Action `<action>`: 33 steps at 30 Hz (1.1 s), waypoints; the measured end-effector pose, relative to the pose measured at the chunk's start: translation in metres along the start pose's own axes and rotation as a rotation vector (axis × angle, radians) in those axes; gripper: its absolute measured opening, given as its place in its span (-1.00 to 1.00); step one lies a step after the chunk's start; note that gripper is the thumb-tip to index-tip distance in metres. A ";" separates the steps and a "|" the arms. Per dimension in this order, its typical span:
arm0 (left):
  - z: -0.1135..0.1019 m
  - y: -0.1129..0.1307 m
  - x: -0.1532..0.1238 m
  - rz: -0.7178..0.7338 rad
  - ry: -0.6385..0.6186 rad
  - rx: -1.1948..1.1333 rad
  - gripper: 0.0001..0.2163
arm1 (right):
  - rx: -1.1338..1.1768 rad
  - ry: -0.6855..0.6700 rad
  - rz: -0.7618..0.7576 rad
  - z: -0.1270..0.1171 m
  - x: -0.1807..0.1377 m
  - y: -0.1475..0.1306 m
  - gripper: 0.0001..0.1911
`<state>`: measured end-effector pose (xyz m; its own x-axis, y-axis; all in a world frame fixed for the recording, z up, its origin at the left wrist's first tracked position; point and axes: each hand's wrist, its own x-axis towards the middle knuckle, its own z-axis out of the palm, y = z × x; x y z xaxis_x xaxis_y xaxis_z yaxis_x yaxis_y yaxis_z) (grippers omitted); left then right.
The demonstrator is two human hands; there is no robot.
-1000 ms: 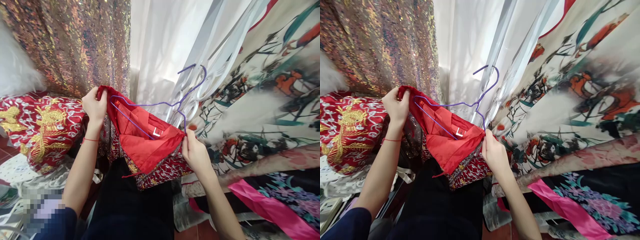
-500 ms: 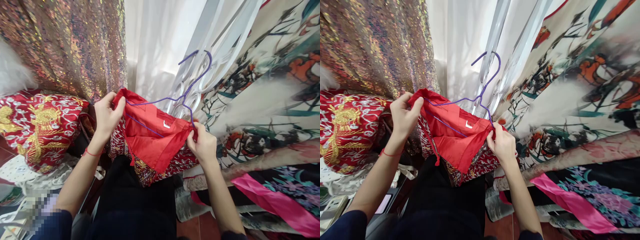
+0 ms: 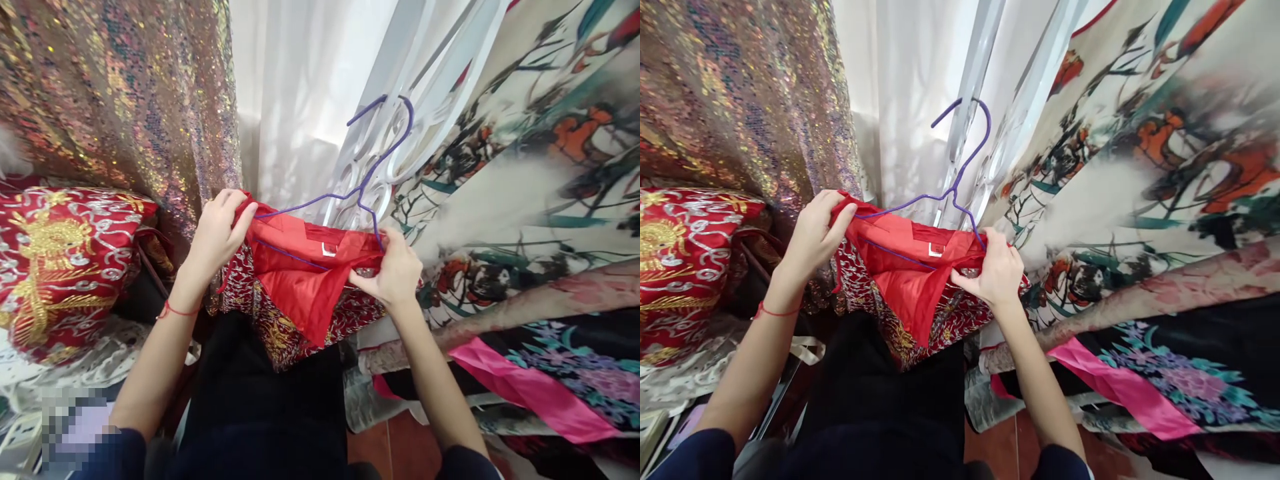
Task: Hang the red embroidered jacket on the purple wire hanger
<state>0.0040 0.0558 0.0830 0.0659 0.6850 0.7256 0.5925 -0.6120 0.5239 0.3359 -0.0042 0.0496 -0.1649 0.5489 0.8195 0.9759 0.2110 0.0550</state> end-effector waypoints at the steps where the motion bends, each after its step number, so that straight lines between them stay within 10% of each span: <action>1: 0.004 0.002 -0.003 -0.037 0.093 -0.016 -0.80 | -0.016 0.067 0.030 0.002 0.000 -0.005 -0.16; 6: 0.018 0.010 -0.017 -0.167 0.450 -0.179 -0.72 | -0.076 0.271 -0.030 0.017 -0.006 -0.032 -0.48; 13: 0.005 0.013 -0.021 -0.164 0.214 -0.236 -0.73 | 0.260 -0.107 -0.505 0.031 0.016 -0.080 -0.86; 25: -0.012 0.013 -0.028 -0.075 0.068 -0.246 -0.82 | 0.152 -0.068 -0.518 0.041 0.070 -0.121 -0.66; 33: -0.004 0.005 -0.034 -0.059 0.069 -0.280 -0.86 | 0.082 -0.123 -0.815 0.032 0.081 -0.110 -0.59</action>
<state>0.0017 0.0272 0.0627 -0.0225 0.6999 0.7139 0.3486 -0.6638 0.6617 0.2107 0.0433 0.0914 -0.8351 0.2819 0.4723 0.5312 0.6363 0.5594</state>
